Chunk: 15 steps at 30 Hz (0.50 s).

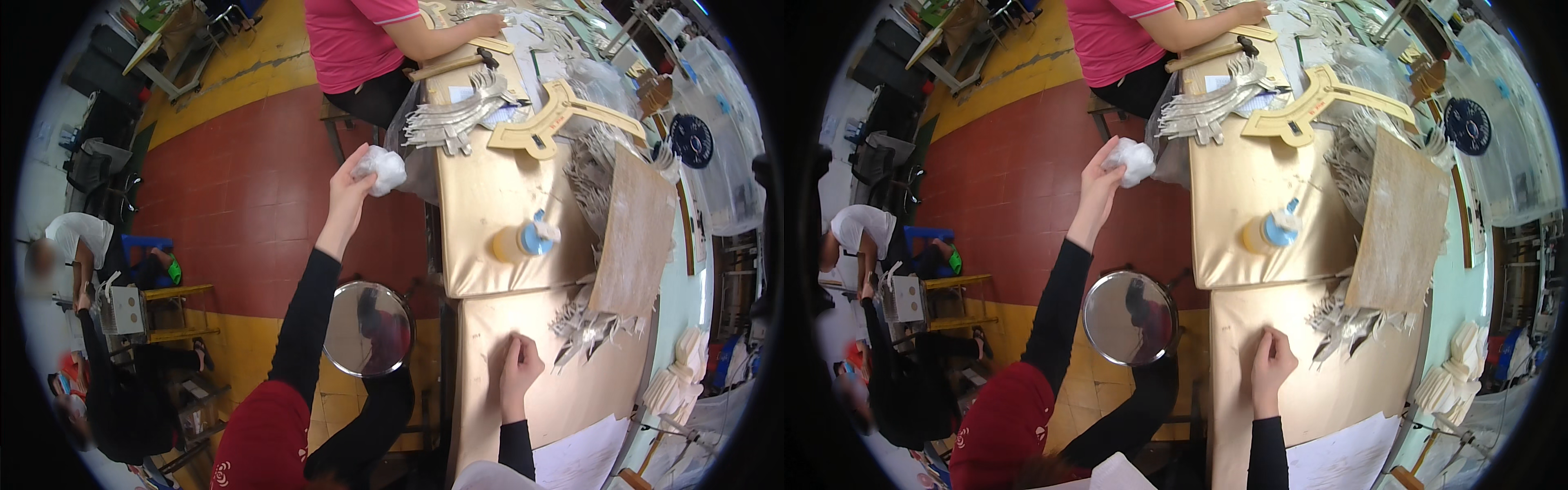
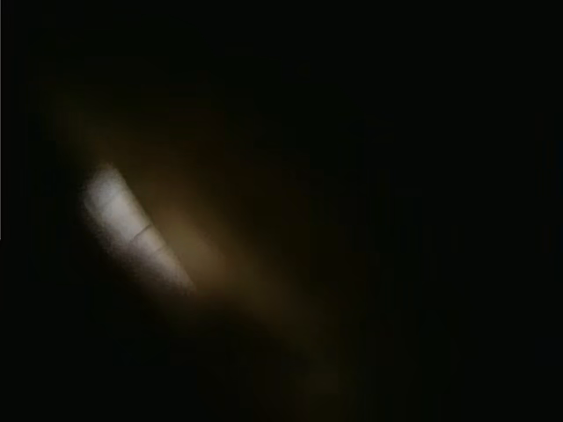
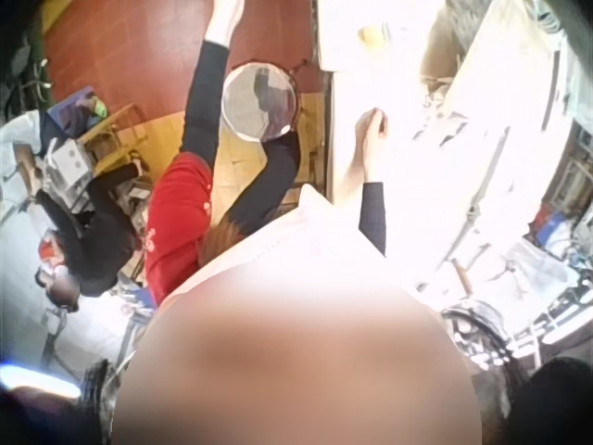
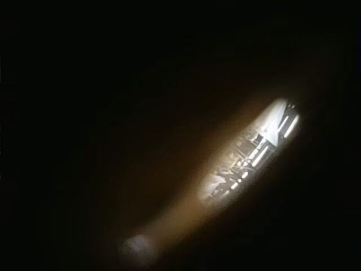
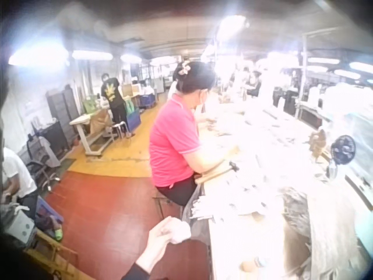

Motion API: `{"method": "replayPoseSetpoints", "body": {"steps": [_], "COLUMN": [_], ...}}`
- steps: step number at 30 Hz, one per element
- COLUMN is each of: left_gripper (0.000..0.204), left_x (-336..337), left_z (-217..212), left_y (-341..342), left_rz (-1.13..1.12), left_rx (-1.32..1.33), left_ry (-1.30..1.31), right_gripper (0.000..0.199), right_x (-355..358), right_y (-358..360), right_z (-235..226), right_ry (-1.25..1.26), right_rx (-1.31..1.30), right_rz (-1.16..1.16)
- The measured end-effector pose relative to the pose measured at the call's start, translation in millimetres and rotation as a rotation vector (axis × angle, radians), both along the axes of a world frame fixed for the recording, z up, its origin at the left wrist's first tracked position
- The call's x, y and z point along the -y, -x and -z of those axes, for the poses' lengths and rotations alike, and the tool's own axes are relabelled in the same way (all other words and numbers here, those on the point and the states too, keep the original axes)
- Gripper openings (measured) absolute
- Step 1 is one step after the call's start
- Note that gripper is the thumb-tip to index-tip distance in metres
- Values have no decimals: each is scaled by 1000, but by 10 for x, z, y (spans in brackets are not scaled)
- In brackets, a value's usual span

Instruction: The person unpacks beige fabric pieces from a plastic bag, separates them into small stacks, and ties each stack with a rubber band. They then place the tied stacks into a clear plastic bag, seal it, and carry it to a nearby table where other workers are present.

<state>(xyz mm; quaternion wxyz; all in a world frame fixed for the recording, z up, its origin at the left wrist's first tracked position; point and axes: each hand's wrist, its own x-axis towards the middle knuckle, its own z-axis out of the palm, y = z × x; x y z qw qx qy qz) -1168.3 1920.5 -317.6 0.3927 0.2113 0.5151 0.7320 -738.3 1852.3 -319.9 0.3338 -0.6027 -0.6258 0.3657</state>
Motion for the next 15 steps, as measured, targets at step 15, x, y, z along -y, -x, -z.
{"method": "replayPoseSetpoints", "body": {"steps": [15], "left_gripper": [109], "left_x": [1836], "left_z": [-908], "left_y": [-3218], "left_rz": [444], "left_rx": [-647], "left_ry": [-240], "right_gripper": [42], "right_x": [477], "right_y": [-683], "right_z": [-1131], "right_ry": [142], "right_rx": [-755], "right_rz": [-435]}}
